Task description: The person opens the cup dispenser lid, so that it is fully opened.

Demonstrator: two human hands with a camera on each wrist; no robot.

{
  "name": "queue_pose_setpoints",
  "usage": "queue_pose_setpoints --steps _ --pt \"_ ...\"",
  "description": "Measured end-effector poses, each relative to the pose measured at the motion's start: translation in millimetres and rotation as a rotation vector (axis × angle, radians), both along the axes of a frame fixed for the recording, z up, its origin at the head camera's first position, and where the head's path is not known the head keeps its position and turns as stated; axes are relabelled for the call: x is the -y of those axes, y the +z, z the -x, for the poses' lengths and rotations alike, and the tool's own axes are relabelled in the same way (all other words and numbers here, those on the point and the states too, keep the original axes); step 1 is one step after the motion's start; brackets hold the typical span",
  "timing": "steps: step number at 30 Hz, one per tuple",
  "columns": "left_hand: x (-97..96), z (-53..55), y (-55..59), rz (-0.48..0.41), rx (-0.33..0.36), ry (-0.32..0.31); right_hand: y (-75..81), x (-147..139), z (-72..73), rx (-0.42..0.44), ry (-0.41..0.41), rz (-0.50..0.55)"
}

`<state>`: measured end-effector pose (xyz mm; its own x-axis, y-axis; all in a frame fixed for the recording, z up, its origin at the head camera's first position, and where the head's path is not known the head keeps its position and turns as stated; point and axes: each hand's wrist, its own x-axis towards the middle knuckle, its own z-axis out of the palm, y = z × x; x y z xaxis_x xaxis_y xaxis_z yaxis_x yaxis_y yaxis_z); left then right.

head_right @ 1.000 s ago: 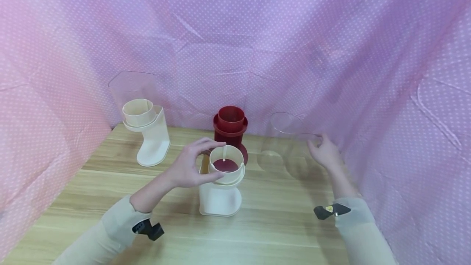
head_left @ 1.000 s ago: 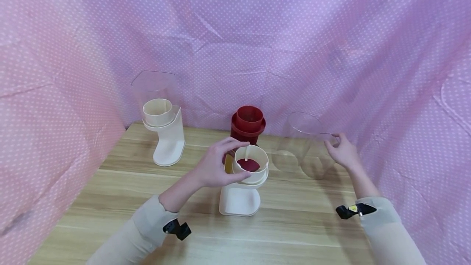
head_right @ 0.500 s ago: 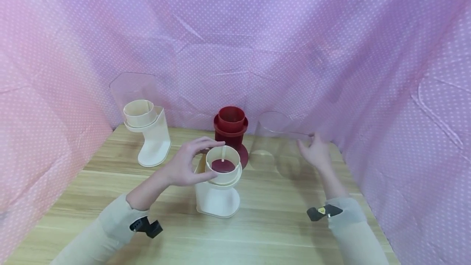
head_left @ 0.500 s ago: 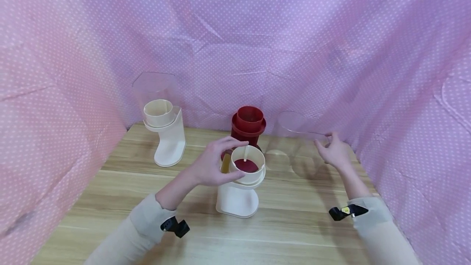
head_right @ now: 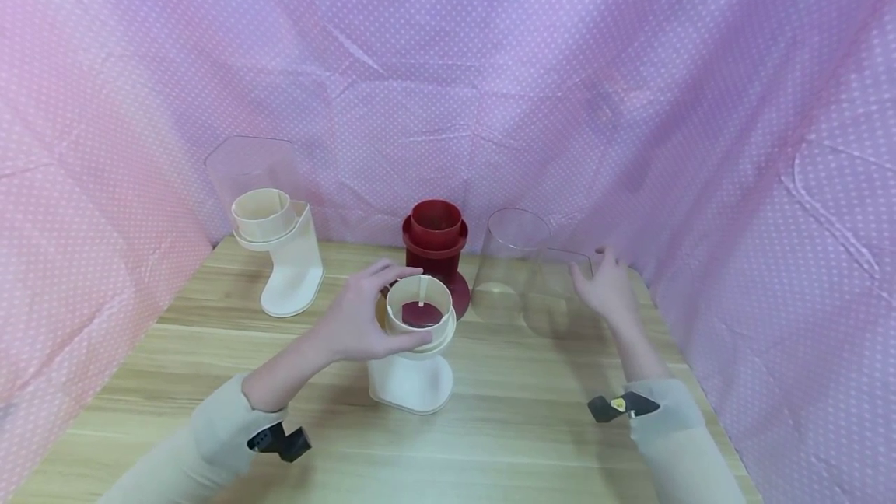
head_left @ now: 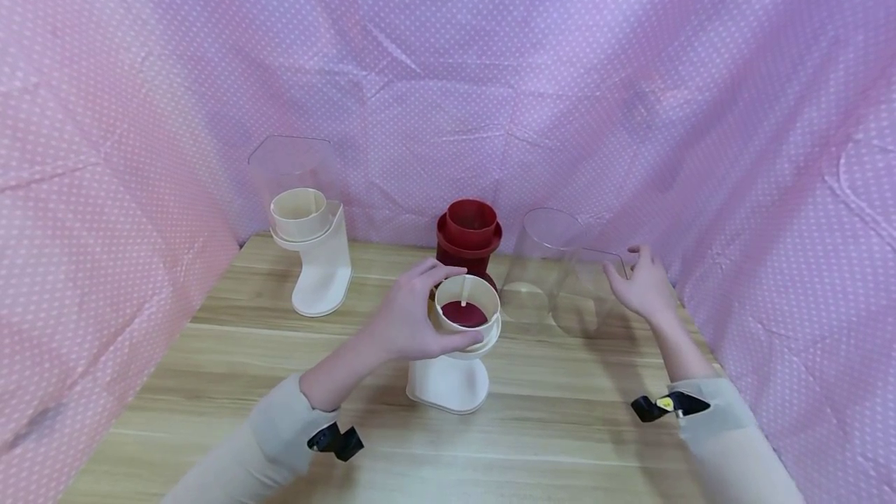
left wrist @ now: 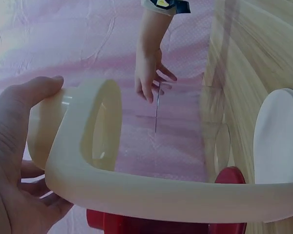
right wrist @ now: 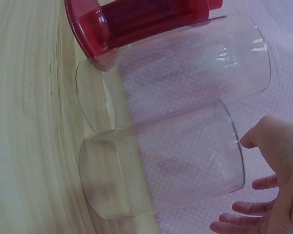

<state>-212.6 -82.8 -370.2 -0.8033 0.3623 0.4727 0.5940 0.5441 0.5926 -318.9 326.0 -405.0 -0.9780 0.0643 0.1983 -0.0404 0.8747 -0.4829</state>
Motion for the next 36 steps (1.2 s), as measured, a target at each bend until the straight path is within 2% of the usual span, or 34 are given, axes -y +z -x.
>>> queue_pose_setpoints --steps 4,8,13,17,20,22,25,28,32,36 --pt "10.9 5.5 2.8 0.032 0.024 -0.07 6.2 2.4 -5.1 0.012 0.015 0.0" --pt "21.6 11.8 6.0 0.028 0.036 -0.176 13.8 10.4 -11.7 -0.012 0.051 0.001" --pt "31.9 18.5 7.6 0.028 0.064 -0.276 27.1 31.0 -23.2 -0.15 0.085 0.024" --pt "36.2 20.9 6.1 0.02 0.058 -0.308 35.4 57.4 -33.8 -0.306 0.185 0.063" --pt "37.0 16.9 5.8 0.009 0.032 -0.27 39.0 80.6 -43.0 -0.377 0.291 0.089" --pt "35.6 11.8 5.9 0.003 0.015 -0.209 39.8 95.7 -49.5 -0.391 0.366 0.121" --pt "31.0 3.3 4.3 -0.017 -0.026 -0.096 40.0 117.4 -60.0 -0.381 0.49 0.168" --pt "27.0 -3.6 0.5 -0.043 -0.061 -0.011 38.8 137.1 -69.1 -0.346 0.621 0.221" --pt "24.8 -9.4 -2.8 -0.08 -0.082 0.019 37.7 158.4 -77.2 -0.263 0.776 0.308" --pt "24.1 -12.2 -2.6 -0.118 -0.07 0.009 36.5 171.3 -82.1 -0.185 0.843 0.383"
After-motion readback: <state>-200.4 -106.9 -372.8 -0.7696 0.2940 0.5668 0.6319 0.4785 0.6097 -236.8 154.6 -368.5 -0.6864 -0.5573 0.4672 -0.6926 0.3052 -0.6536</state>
